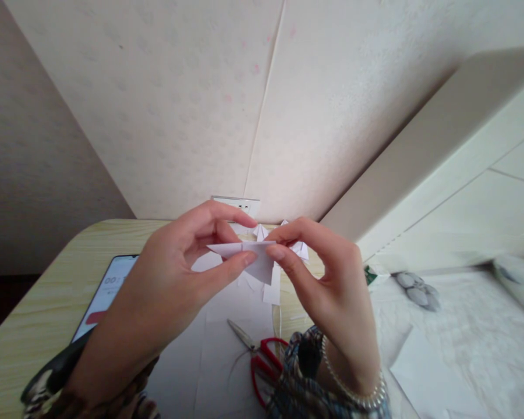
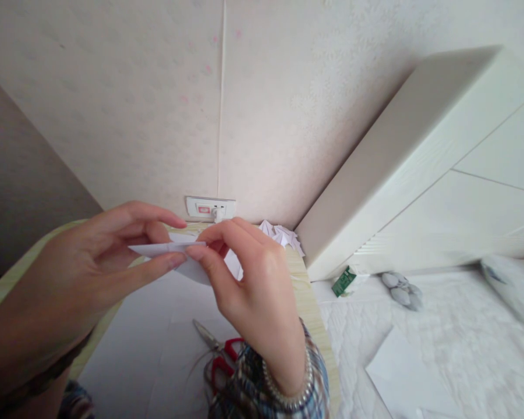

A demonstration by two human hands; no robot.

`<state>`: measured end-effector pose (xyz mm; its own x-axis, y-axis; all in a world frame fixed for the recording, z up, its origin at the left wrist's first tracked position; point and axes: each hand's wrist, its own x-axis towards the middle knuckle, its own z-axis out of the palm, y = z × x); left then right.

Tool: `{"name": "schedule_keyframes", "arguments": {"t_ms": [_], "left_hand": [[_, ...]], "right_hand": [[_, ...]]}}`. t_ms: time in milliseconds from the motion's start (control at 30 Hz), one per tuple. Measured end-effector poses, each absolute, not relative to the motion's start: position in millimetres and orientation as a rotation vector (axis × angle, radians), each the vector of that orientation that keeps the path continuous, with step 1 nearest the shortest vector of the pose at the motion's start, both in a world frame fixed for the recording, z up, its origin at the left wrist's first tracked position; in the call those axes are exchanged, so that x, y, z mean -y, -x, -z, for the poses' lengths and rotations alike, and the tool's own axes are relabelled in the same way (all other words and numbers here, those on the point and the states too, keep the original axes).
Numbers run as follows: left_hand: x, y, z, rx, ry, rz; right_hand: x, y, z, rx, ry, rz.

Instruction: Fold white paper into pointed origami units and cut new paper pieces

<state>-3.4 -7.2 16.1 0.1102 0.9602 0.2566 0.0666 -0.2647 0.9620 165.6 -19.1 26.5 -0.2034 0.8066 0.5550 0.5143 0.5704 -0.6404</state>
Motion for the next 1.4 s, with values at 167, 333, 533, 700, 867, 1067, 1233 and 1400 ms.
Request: {"name": "schedule_keyframes", "arguments": {"t_ms": [167,333,533,700,867,1067,1233,1400], "left_hand": [[7.8,2.4,-18.6,-1.079,-1.522,-1.294],[8.2,2.3,-19.3,-1.069,-1.538,-1.276],[9.8,1.6,-23.9,-1.1,-1.537,-1.287],[9.3,-0.1,-22.0,-1.093,-1.498,-1.33],[7.3,0.6,-20.4,-1.054,-1.38,-1.293],[10.8,1.6,-20.6,-1.059,-1.393,-1.327],[10.3,3.8,-20.6,-1.075,-1.403,-1.307],[5.8,4.6,-17.7,-1.018,-1.373,-1.253]], "right_hand": [[20.6,-165.1,-26.8,1.84,1.084,-0.398],[22.8,-164.0,-27.3,1.82,1.077,-0.369],[23.2,-162.2,-26.3,1.828,1.056,-0.35],[24.1,-162.9,-26.6,1.82,1.047,-0.347],[23.7,-166.2,-26.7,1.813,1.067,-0.337],[23.1,-166.6,-26.8,1.84,1.072,-0.342],[22.7,-166.7,-26.8,1.851,1.071,-0.339],[23.1,-166.2,-27.5,1.856,1.097,-0.326]]}}
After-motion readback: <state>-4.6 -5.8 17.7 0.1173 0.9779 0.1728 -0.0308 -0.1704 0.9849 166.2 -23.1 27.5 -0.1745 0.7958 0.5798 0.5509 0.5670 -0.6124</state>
